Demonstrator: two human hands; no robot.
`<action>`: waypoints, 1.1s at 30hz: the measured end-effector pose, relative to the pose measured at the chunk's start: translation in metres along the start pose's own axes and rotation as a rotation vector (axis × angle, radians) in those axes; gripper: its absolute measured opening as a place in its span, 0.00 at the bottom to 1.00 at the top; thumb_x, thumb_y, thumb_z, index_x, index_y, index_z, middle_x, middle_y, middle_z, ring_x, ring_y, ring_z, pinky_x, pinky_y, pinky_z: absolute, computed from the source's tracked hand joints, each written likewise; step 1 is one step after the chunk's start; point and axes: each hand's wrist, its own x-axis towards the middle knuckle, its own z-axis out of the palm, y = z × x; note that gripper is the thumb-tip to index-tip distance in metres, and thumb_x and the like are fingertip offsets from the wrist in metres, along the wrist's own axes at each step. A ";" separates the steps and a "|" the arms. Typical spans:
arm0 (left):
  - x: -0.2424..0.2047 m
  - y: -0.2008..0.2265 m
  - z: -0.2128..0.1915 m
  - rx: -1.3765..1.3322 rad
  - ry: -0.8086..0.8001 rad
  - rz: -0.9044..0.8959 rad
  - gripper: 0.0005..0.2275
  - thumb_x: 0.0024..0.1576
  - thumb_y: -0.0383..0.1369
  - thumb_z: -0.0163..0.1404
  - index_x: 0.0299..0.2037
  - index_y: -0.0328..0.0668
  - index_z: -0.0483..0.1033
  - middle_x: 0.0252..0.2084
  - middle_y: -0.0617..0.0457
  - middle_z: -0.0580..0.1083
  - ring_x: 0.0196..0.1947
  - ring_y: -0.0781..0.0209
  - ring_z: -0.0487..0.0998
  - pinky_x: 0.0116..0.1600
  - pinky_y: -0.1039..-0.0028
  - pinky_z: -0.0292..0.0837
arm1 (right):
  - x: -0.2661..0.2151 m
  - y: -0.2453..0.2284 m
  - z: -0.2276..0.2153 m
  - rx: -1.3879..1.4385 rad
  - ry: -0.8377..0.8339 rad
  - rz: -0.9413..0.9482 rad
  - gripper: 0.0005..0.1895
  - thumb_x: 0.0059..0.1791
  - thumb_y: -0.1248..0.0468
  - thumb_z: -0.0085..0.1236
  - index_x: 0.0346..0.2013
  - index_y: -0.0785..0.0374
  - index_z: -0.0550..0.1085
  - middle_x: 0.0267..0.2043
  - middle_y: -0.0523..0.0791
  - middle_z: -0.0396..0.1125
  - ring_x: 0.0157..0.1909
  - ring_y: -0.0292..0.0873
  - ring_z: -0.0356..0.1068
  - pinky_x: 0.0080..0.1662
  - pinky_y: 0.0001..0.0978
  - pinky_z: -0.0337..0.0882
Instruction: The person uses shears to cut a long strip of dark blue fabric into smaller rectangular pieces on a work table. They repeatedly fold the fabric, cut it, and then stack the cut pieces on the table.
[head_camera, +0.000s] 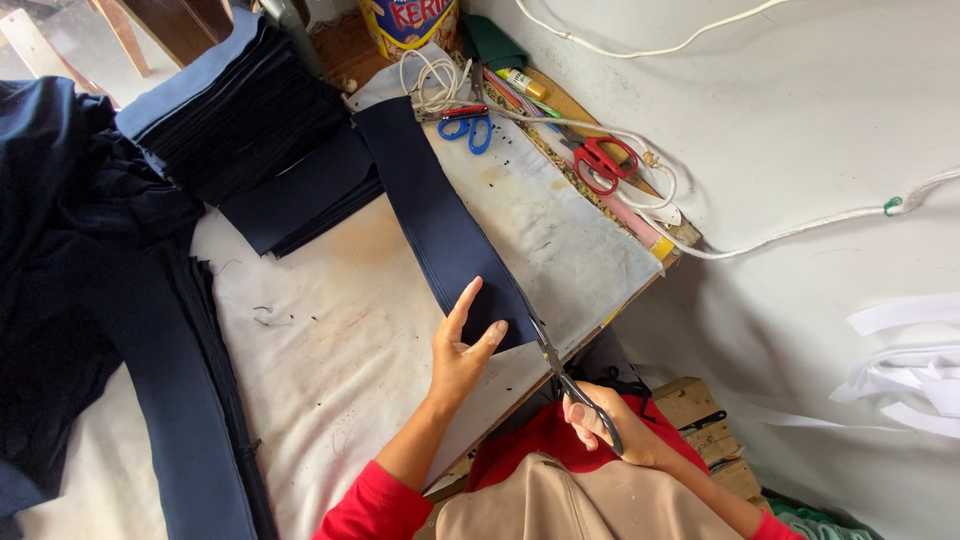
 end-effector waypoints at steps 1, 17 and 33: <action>0.000 -0.001 0.000 0.000 -0.003 0.003 0.29 0.56 0.38 0.58 0.69 0.46 0.66 0.71 0.49 0.67 0.74 0.56 0.62 0.76 0.63 0.52 | 0.000 0.000 0.001 0.000 0.003 -0.003 0.24 0.50 0.45 0.55 0.28 0.63 0.66 0.21 0.43 0.57 0.21 0.37 0.58 0.31 0.29 0.63; -0.002 0.001 -0.001 -0.003 -0.015 0.046 0.28 0.58 0.38 0.57 0.69 0.46 0.65 0.71 0.47 0.67 0.74 0.54 0.62 0.75 0.62 0.54 | -0.001 0.002 0.016 -0.033 0.243 0.137 0.21 0.52 0.57 0.61 0.21 0.60 0.62 0.19 0.43 0.57 0.16 0.38 0.57 0.22 0.28 0.57; -0.003 0.010 0.001 0.043 -0.062 0.044 0.32 0.57 0.31 0.57 0.72 0.42 0.58 0.75 0.47 0.61 0.77 0.54 0.56 0.77 0.64 0.49 | 0.003 -0.038 0.016 -0.062 0.044 0.044 0.23 0.54 0.44 0.49 0.28 0.61 0.65 0.18 0.42 0.57 0.22 0.38 0.58 0.36 0.30 0.63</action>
